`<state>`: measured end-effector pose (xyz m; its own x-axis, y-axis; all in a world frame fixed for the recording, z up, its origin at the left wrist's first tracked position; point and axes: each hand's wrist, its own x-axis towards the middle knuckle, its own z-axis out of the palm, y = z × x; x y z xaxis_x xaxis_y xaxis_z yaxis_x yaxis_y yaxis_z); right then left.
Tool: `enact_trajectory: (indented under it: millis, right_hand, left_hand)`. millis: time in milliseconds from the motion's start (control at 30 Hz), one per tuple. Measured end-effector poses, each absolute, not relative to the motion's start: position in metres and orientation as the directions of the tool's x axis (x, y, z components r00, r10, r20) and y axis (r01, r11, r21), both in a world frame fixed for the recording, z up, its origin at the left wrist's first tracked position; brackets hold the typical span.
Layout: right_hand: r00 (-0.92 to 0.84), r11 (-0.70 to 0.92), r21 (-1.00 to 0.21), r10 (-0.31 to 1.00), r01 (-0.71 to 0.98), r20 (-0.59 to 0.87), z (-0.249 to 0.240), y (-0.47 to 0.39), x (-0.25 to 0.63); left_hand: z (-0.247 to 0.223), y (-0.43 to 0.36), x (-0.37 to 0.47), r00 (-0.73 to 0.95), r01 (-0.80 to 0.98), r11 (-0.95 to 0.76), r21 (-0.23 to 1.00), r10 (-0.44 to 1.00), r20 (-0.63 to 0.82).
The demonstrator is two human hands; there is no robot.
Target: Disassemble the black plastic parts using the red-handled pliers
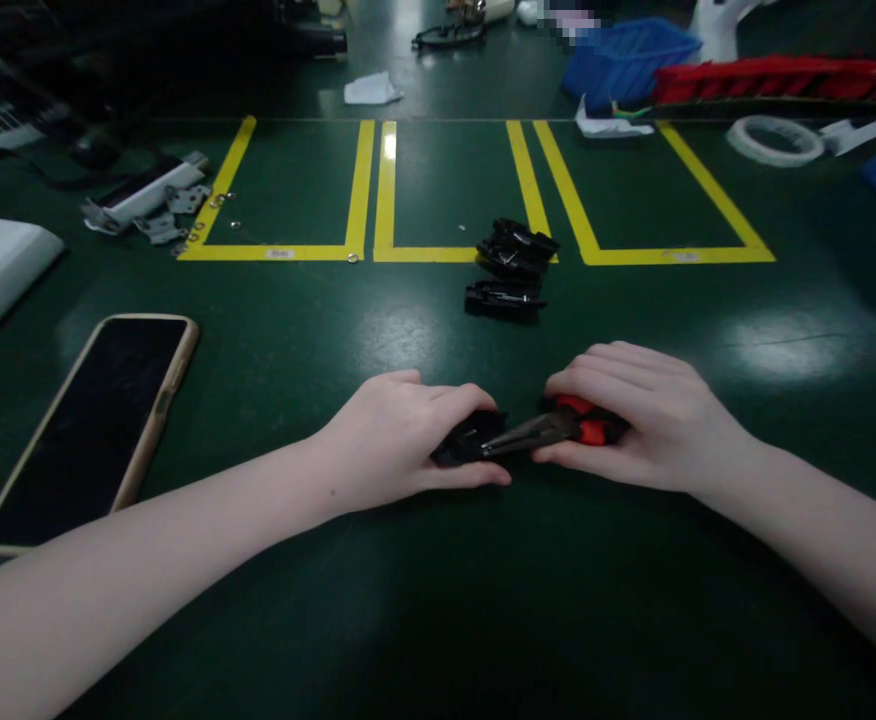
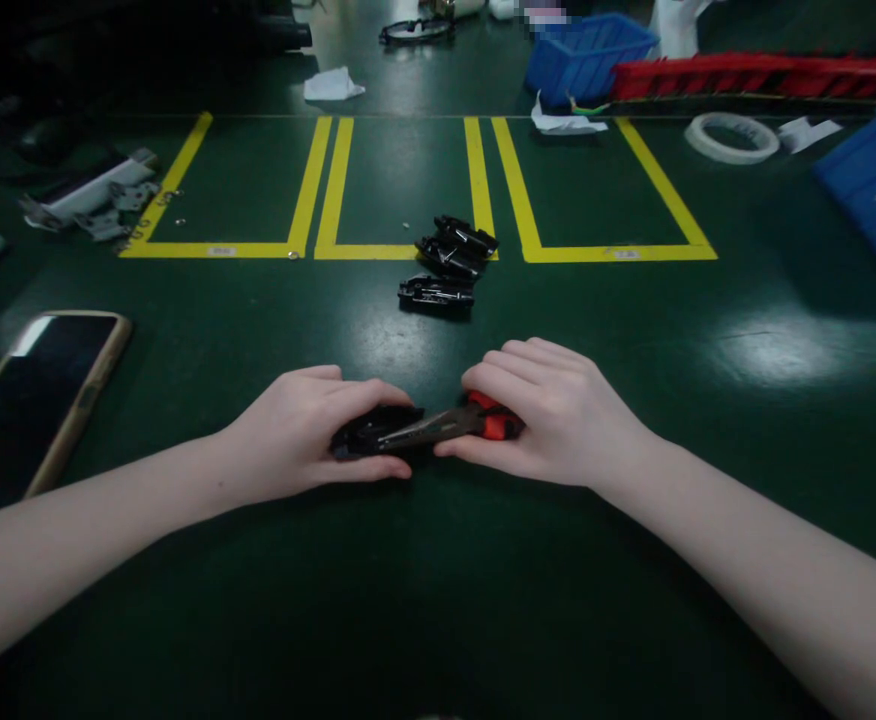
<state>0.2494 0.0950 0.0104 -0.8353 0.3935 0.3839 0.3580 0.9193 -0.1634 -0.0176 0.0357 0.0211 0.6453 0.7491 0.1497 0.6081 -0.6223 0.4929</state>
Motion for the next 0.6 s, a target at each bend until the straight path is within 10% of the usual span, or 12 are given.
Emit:
enact_trajectory:
  millis: [600]
  right_hand:
    - [-0.839, 0.913, -0.166, 0.407, 0.372, 0.36, 0.0125, 0.0953, 0.2496]
  left_hand:
    - [0.0208, 0.0355, -0.017, 0.64, 0.642, -0.621, 0.449, 0.757, 0.131]
